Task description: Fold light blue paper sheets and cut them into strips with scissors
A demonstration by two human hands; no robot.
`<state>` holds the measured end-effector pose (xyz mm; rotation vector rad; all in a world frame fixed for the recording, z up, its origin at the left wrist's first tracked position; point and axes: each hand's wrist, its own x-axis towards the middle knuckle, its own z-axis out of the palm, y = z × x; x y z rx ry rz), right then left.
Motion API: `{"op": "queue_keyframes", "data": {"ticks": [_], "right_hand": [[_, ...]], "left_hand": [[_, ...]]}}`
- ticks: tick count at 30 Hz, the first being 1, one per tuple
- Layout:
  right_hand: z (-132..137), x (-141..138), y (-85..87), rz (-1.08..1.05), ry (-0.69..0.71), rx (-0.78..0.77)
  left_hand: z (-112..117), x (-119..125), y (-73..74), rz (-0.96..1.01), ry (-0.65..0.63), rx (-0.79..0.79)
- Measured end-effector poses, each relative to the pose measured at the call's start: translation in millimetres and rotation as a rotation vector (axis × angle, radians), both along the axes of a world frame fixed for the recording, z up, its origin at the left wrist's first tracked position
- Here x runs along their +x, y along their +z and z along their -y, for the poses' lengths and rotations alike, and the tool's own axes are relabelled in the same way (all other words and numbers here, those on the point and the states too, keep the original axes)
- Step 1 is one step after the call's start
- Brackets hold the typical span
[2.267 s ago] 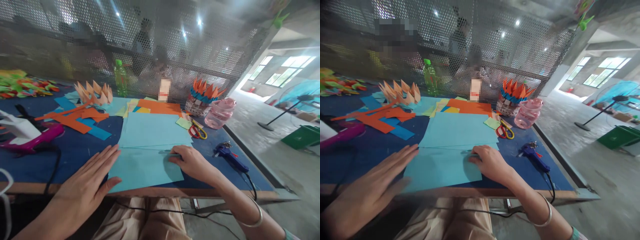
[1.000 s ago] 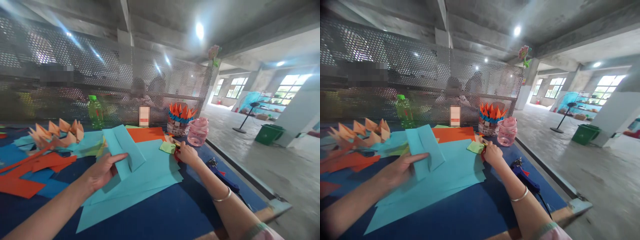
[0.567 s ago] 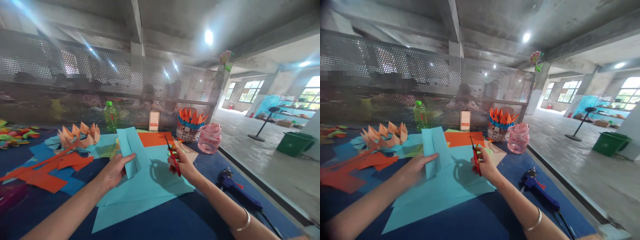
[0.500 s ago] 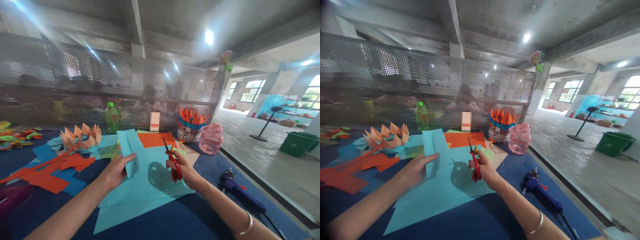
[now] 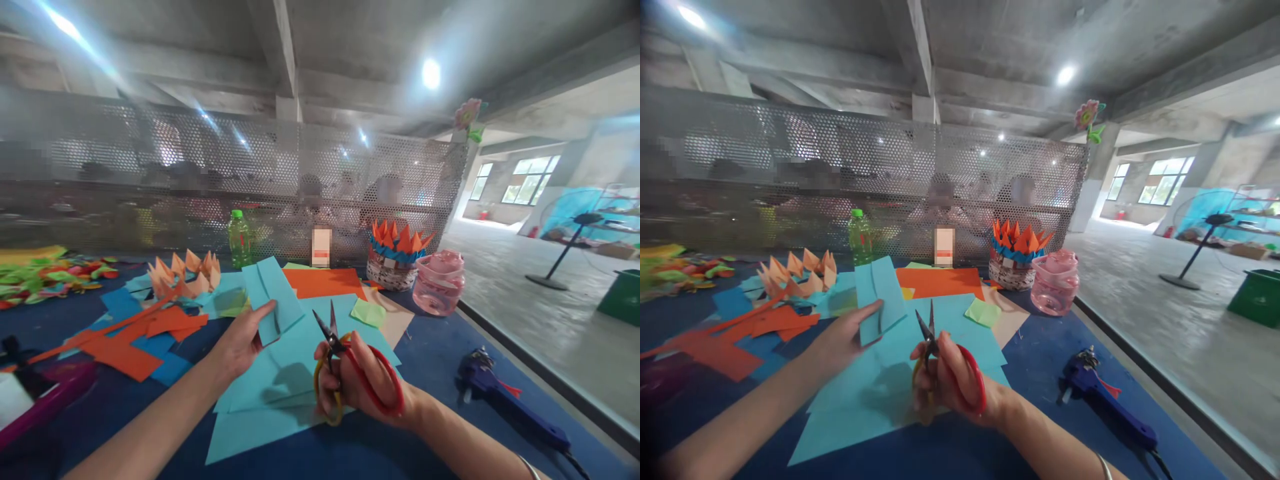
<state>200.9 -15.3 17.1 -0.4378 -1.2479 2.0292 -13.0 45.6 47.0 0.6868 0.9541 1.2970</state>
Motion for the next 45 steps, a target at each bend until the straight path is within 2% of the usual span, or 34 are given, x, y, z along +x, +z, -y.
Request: {"op": "queue_keyframes", "data": {"ticks": [5, 11, 18, 23, 31, 45], "right_hand": [[2.3, -1.9, 1.8, 0.014, 0.063, 0.033], [4.5, -2.7, 4.4, 0.039, 0.111, 0.060], [3.8, -1.5, 6.3, 0.070, 0.090, 0.053], [2.5, -1.0, 6.3, 0.071, 0.077, 0.061], [0.7, 0.5, 1.5, 0.063, 0.108, 0.077], [2.9, 1.2, 6.7, 0.094, 0.101, 0.080]], "left_hand": [[3.9, 3.7, 7.8, -0.019, 0.036, -0.082], [1.3, 4.2, 2.6, 0.056, 0.010, -0.056], [1.4, 2.0, -1.3, 0.040, -0.081, -0.039], [2.3, 2.5, -0.9, 0.028, -0.073, 0.003], [7.0, 6.0, 7.8, 0.017, -0.058, 0.003], [4.4, 3.6, 6.7, 0.054, -0.072, -0.021]]}}
